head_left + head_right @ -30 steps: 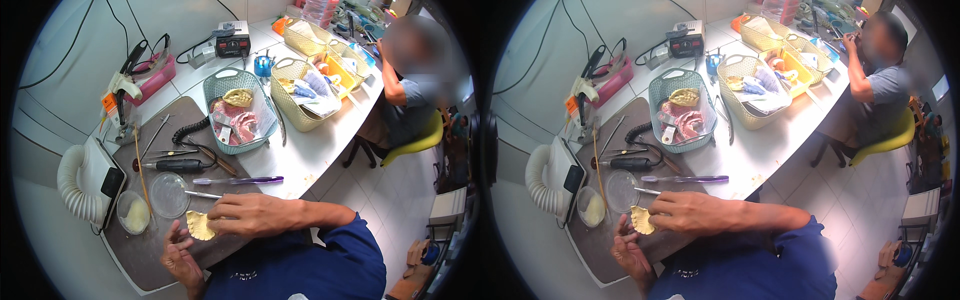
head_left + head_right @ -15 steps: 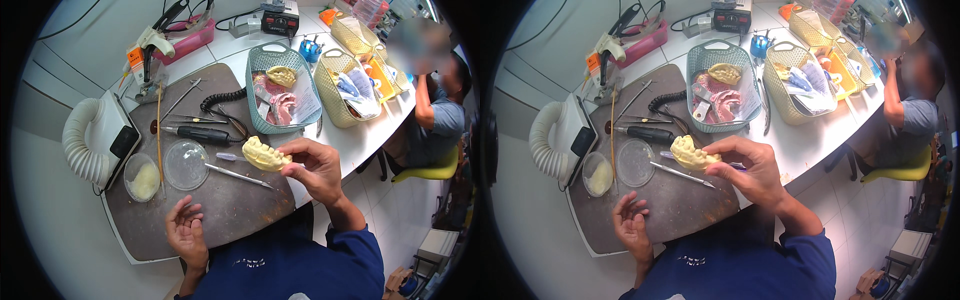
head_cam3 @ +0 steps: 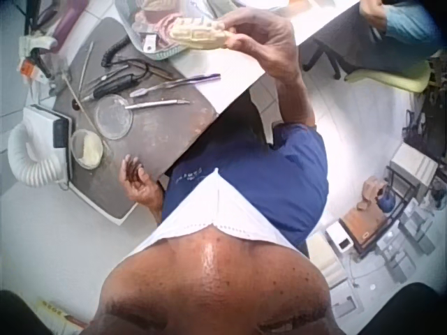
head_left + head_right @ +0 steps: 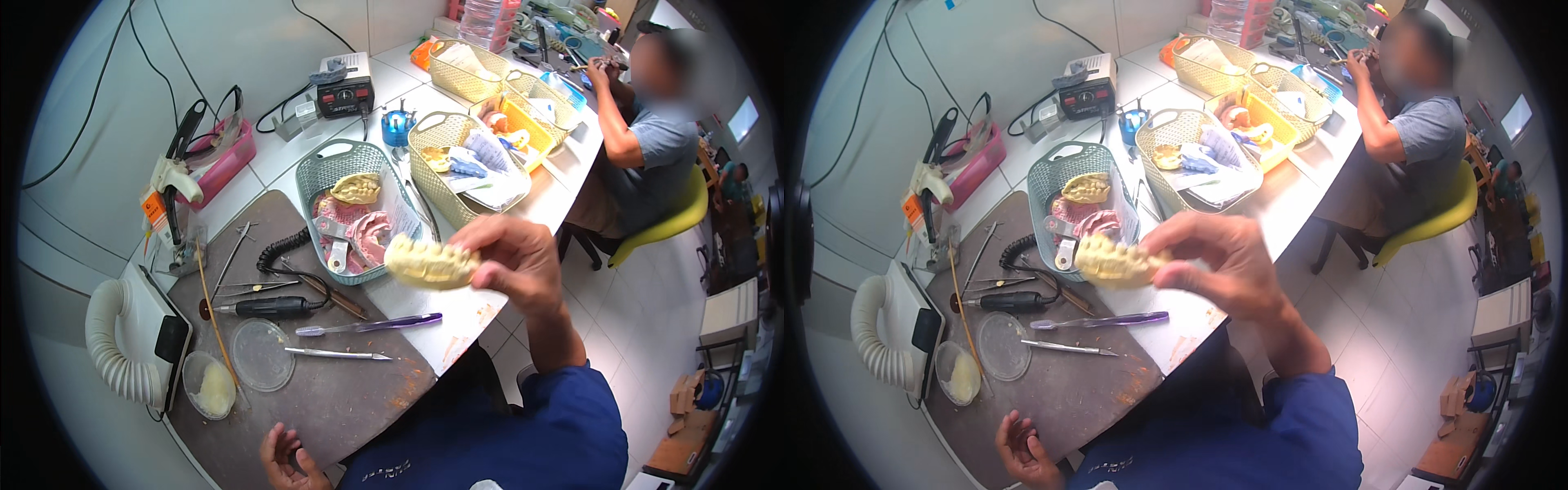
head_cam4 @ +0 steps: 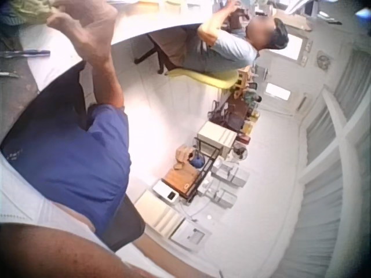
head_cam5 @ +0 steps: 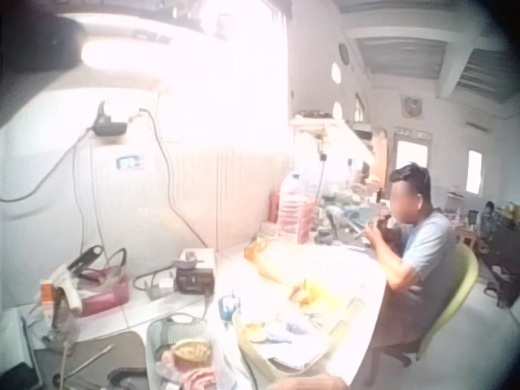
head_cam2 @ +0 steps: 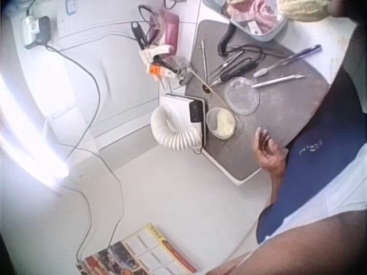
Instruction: The person uses a metal sculpting tool to carve and refine the surface of a yellow dental cast held in their left hand. They work on the inner contours and edges of the model, occasionally rotating it to access different areas. The person also handles a pink dental cast and a blue silicone mold, placing them into a basket on the table.
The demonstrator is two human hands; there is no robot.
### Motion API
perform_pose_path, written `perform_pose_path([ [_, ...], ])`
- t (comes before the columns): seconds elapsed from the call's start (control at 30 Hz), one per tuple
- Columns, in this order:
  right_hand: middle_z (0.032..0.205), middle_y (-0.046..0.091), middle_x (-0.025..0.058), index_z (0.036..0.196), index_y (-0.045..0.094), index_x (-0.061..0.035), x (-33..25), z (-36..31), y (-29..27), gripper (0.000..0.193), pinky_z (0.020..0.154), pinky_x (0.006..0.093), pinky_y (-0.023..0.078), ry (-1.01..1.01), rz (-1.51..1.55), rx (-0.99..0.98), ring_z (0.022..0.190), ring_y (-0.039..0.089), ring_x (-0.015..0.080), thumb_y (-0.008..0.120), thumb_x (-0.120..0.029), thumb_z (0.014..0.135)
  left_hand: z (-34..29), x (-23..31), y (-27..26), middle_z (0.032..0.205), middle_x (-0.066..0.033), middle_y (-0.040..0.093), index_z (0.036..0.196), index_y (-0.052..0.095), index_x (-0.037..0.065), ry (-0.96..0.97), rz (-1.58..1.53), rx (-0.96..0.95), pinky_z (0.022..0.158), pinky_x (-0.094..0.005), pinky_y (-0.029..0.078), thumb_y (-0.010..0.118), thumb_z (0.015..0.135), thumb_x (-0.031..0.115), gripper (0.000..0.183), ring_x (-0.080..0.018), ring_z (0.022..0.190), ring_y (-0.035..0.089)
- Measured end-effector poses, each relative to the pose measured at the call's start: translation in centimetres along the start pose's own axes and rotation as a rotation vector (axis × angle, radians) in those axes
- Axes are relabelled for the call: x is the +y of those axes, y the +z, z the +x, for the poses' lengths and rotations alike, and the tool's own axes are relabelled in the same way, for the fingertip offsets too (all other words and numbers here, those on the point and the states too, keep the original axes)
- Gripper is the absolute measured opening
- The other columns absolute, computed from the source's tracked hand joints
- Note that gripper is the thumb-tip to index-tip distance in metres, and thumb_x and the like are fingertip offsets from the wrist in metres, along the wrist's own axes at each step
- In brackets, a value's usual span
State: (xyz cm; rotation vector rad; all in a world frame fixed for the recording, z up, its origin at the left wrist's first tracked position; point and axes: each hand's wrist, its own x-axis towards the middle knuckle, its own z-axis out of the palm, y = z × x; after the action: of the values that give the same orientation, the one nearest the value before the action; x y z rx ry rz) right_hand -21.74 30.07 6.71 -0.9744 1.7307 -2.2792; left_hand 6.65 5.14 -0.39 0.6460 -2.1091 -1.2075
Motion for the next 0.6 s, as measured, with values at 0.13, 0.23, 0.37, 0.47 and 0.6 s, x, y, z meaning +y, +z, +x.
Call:
perform_pose_path([
  [0.13, 0.095, 0.07, 0.0087, 0.107, 0.066, 0.0064, -3.3, 1.7, -4.7, 0.028, 0.079, 0.0263, 0.054, -0.183, -0.352, 0.304, 0.085, 0.066, 0.0122, 0.075, -0.012, 0.088, -0.5, 0.3, -1.5, 0.122, -0.0198, 0.063, 0.13, 0.052, -0.006, -0.055, 0.054, -0.061, 0.096, -0.0344, 0.05, 0.056, 0.097, 0.006, 0.036, -0.0276, 0.107, 0.064],
  [0.23, 0.094, 0.071, 0.0083, 0.107, 0.067, 0.0042, -4.1, 3.8, -7.5, 0.028, 0.078, 0.0253, 0.054, -0.171, -0.452, 0.358, 0.083, 0.066, 0.0114, 0.075, -0.015, 0.089, -0.8, -0.4, -1.6, 0.118, -0.0201, 0.064, 0.128, 0.054, -0.007, -0.005, 0.189, -0.071, 0.092, -0.0345, 0.052, 0.056, 0.097, 0.006, 0.033, -0.0272, 0.103, 0.065],
  [0.37, 0.093, 0.073, 0.0069, 0.106, 0.069, 0.0012, -3.6, 6.4, -8.6, 0.025, 0.079, 0.0234, 0.053, -0.056, -0.658, 0.247, 0.086, 0.068, 0.0114, 0.075, -0.016, 0.089, -0.7, -1.5, -0.3, 0.112, -0.021, 0.066, 0.124, 0.055, -0.009, 0.126, 0.158, 0.055, 0.087, -0.0347, 0.055, 0.057, 0.097, 0.008, 0.032, -0.0272, 0.097, 0.067],
  [0.47, 0.087, 0.074, 0.0076, 0.103, 0.072, -0.0007, -2.1, 8.2, -8.6, 0.024, 0.074, 0.0254, 0.054, -0.029, -0.894, 0.139, 0.08, 0.071, 0.0124, 0.074, -0.02, 0.089, -0.4, -2.0, 0.1, 0.109, -0.0218, 0.067, 0.122, 0.056, -0.011, 0.185, 0.181, 0.079, 0.084, -0.0348, 0.056, 0.058, 0.097, 0.009, 0.032, -0.0275, 0.094, 0.068],
  [0.6, 0.08, 0.072, 0.0131, 0.096, 0.071, -0.0023, 0.1, 10.4, -8.9, 0.024, 0.068, 0.0354, 0.054, -0.121, -1.261, 0.032, 0.073, 0.071, 0.0242, 0.074, -0.024, 0.086, -0.3, -1.0, 1.2, 0.104, -0.0219, 0.069, 0.118, 0.059, -0.011, 0.174, 0.317, 0.149, 0.08, -0.0344, 0.058, 0.058, 0.097, 0.01, 0.029, -0.0278, 0.091, 0.069],
])
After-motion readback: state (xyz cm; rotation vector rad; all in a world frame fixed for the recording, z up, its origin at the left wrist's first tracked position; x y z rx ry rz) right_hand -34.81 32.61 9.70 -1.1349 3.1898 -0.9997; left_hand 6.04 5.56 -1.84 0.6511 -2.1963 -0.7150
